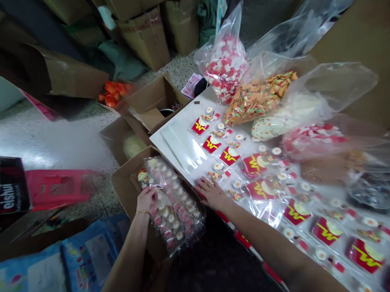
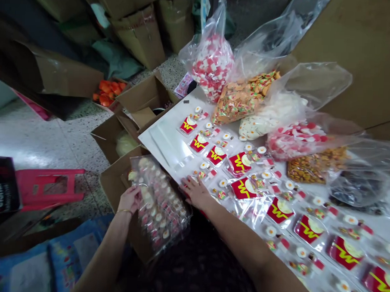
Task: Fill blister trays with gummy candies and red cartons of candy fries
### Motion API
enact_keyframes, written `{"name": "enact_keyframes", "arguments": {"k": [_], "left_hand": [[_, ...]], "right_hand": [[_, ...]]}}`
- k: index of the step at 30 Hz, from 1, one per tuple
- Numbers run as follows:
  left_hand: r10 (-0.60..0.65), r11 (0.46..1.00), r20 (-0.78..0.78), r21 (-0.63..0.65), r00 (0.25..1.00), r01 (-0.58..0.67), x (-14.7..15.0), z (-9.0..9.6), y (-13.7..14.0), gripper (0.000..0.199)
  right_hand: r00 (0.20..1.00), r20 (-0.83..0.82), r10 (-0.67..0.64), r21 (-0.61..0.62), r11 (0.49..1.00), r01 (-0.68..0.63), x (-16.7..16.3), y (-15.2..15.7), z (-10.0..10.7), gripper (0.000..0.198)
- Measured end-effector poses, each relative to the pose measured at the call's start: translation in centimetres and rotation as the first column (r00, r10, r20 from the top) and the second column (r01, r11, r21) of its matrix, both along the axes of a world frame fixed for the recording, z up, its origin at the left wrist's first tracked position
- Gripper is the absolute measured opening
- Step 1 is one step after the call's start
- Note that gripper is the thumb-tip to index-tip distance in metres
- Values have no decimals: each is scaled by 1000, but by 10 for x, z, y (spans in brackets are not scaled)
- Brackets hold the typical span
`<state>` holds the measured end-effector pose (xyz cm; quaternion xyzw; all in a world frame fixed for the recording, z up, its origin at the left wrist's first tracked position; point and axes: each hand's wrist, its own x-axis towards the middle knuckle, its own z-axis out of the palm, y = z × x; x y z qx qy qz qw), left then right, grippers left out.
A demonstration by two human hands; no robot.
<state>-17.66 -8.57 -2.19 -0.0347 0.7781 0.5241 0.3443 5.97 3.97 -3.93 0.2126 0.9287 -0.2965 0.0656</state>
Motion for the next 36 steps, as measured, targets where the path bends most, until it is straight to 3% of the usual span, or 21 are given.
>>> {"name": "enact_keyframes", "arguments": {"k": [2,3,4,6,7,8,9,12,14,16,18,19,20,21,22,23,25,27,29,31,36], "left_hand": [[31,995,31,98,999,-34,3,20,-13,17],[33,984,58,172,998,-42,9,28,-15,23],[28,966,81,252,996,-48,17,33,-16,29],[25,928,81,369,996,-54,38,36,-15,35],[39,921,59,384,998,-58,50,35,-14,34],[59,922,34,382,998,-68,61,32,-13,32],[74,927,17,367,997,-75,72,29,-13,30],[3,951,32,309,999,-13,96,17,-13,28],[-99,958,0,272,995,95,104,14,-12,33],[-175,959,-194,188,965,212,106,20,-9,48],[-293,928,-528,45,797,371,106,37,-3,69],[-379,876,-677,-43,630,481,106,48,1,77],[-490,766,-769,-155,411,624,107,60,6,81],[-554,617,-811,-249,187,747,110,73,11,79],[-615,429,-788,-337,-1,838,115,84,16,70],[-633,274,-764,-376,-128,885,122,93,20,61],[-614,45,-737,-389,-282,920,141,105,25,50],[-573,-107,-735,-372,-363,922,162,104,26,50],[-542,-200,-745,-334,-388,921,182,93,22,56],[-555,-188,-771,-250,-313,950,199,75,13,57],[-673,91,-726,103,138,990,224,22,-28,37]], "right_hand": [[966,-95,-242,-256,943,211,-8,-4,10,54],[916,-92,-391,-452,836,312,-12,-8,16,53],[856,-32,-517,-655,657,373,-16,-14,23,55],[758,155,-633,-910,207,359,-20,-32,38,59],[730,210,-651,-952,35,304,-21,-42,46,60],[695,215,-686,-967,-49,251,-20,-51,53,59],[652,181,-736,-976,-55,210,-19,-60,58,59],[457,103,-884,-968,17,252,-14,-71,64,50],[306,168,-937,-945,-64,321,-4,-69,61,35],[236,232,-944,-928,-142,343,10,-63,57,33],[282,238,-930,-930,-135,341,28,-59,54,31],[325,228,-918,-934,-112,339,38,-59,54,30],[369,217,-904,-937,-87,338,48,-60,54,30],[399,209,-893,-937,-66,342,57,-62,55,30],[409,196,-891,-935,-44,352,67,-65,57,30],[404,178,-897,-929,-18,370,76,-68,59,30],[355,140,-924,-910,22,415,93,-76,61,31],[300,109,-948,-903,32,429,109,-82,61,32],[249,89,-965,-916,19,401,122,-89,59,35],[176,57,-983,-933,10,359,131,-96,55,39],[-32,10,-999,-971,-17,239,127,-133,45,45]]}}
